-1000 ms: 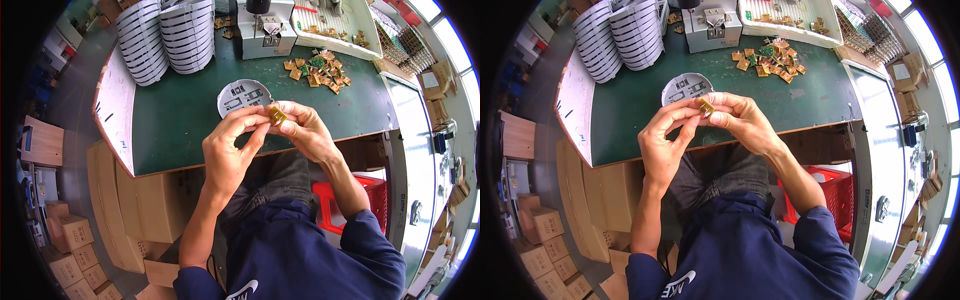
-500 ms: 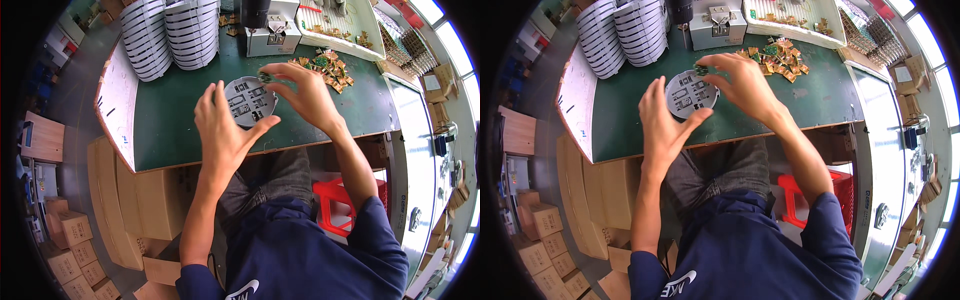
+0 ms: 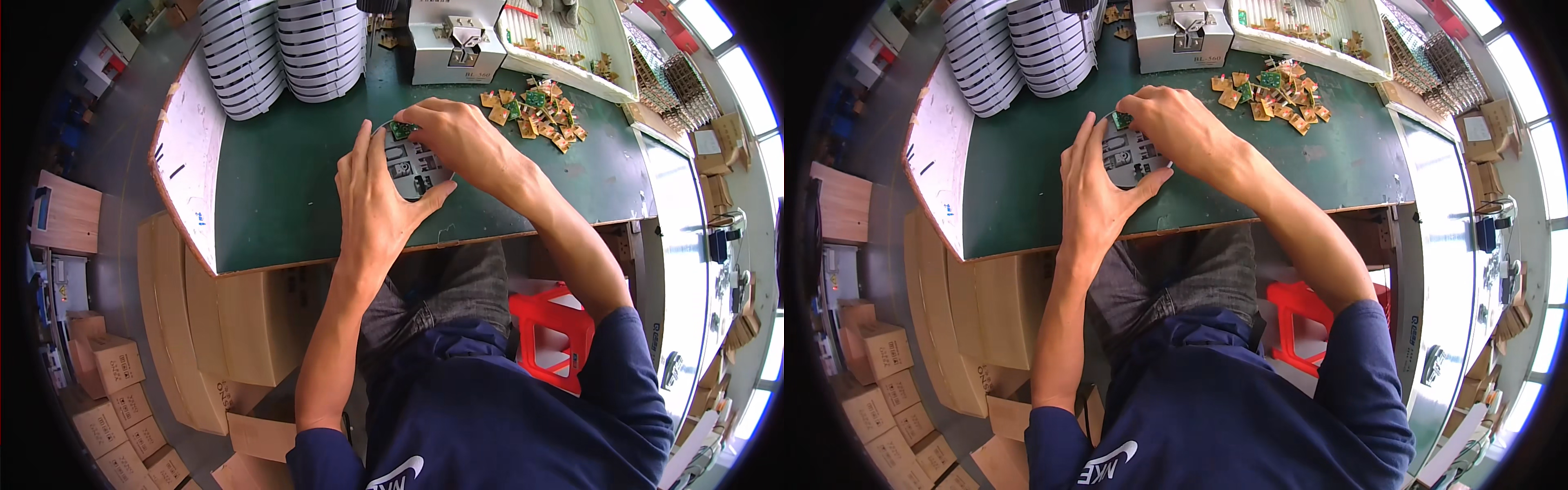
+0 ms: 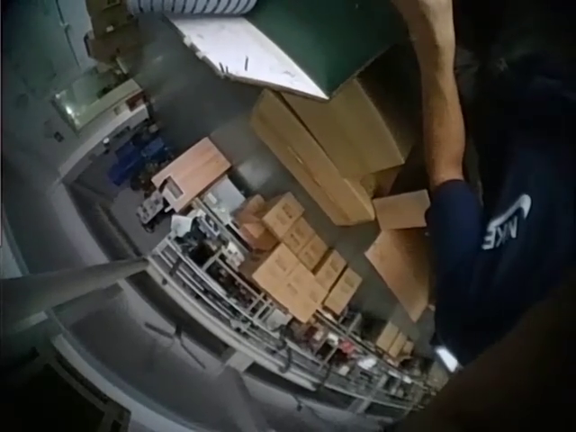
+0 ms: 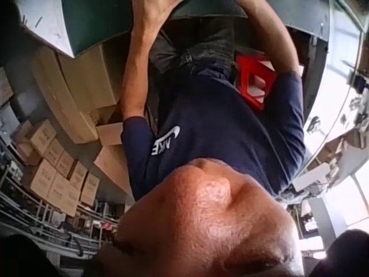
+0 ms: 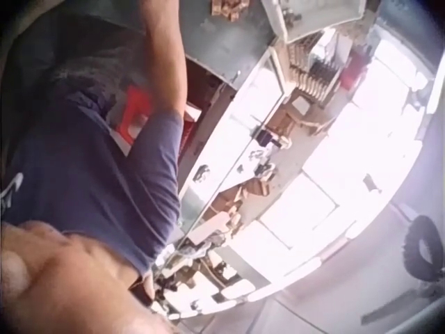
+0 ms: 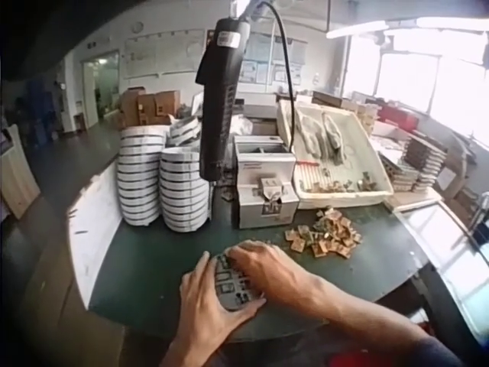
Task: Assembling small electronic components onto a circular plastic base using an electric screwdriver.
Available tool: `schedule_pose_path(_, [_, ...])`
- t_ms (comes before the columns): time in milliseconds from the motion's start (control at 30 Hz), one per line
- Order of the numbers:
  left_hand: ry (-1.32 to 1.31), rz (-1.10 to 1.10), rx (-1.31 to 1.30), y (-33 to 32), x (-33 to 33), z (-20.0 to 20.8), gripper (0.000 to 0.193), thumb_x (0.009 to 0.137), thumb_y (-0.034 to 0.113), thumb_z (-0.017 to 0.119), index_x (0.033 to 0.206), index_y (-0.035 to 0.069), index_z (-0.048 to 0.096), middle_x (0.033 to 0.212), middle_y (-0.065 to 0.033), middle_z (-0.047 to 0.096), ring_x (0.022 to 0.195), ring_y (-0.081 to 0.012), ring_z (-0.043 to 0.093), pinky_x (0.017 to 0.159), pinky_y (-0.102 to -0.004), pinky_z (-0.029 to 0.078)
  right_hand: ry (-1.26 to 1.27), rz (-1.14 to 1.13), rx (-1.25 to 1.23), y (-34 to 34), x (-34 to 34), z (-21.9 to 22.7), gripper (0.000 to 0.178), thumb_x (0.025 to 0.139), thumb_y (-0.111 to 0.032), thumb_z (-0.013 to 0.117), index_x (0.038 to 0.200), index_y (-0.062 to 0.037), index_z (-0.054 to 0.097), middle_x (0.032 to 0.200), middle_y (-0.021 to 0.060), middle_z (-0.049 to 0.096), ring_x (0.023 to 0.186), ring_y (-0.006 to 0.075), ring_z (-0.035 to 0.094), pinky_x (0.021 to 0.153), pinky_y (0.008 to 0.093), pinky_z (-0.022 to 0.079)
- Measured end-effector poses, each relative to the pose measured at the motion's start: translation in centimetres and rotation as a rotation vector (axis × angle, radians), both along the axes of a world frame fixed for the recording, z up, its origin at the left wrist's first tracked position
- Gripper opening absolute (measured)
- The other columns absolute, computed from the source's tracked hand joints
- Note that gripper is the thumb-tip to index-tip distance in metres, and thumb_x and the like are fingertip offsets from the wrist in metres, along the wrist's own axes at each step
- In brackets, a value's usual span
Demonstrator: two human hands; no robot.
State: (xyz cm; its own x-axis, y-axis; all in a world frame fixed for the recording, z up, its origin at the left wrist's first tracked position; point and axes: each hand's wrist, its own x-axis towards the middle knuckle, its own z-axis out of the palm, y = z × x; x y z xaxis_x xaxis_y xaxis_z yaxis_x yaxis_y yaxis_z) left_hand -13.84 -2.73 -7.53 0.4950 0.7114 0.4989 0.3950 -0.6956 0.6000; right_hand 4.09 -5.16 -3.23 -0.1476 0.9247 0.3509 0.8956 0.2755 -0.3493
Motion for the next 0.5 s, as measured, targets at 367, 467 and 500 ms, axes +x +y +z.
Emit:
schedule_pose_path(367, [0.091,-0.001,0.032,0.2,-0.2,0.7,0.08,0.073,0.041,0.09,0.133,-0.003,0.061,0.148,-0.0208,0.05,0.124,-0.0395,0.052,0.106,-0.0488,0.046,-0.091,-0.012,0.117,-2.4,0.5,-0.9,0.033,0.089,0.003,0.064,0.122,-0.0013,0.069,0.129,0.0229,0.066,0.12,0.0388,0.064,0.097,0.0432,0.056])
schedule_pose_path(467, [0.077,-0.022,0.055,0.4,-0.4,0.5,0.079,0.075,0.043,0.089,0.132,-0.004,0.061,0.146,-0.02,0.051,0.124,-0.039,0.053,0.106,-0.0485,0.045,0.135,-0.076,0.303,-1.3,2.3,-0.5,0.029,0.093,-0.003,0.064,0.121,0.0028,0.066,0.115,0.0211,0.072,0.109,0.0362,0.07,0.092,0.0406,0.057])
schedule_pose_path(500, [0.074,-0.019,0.06,0.5,-0.4,0.6,0.079,0.075,0.043,0.089,0.132,-0.004,0.061,0.146,-0.02,0.051,0.124,-0.039,0.053,0.106,-0.0485,0.045,0.363,-0.209,0.308,-1.0,2.4,1.4,0.033,0.095,-0.008,0.066,0.127,0.0002,0.064,0.118,0.0169,0.071,0.112,0.0302,0.068,0.093,0.0382,0.056])
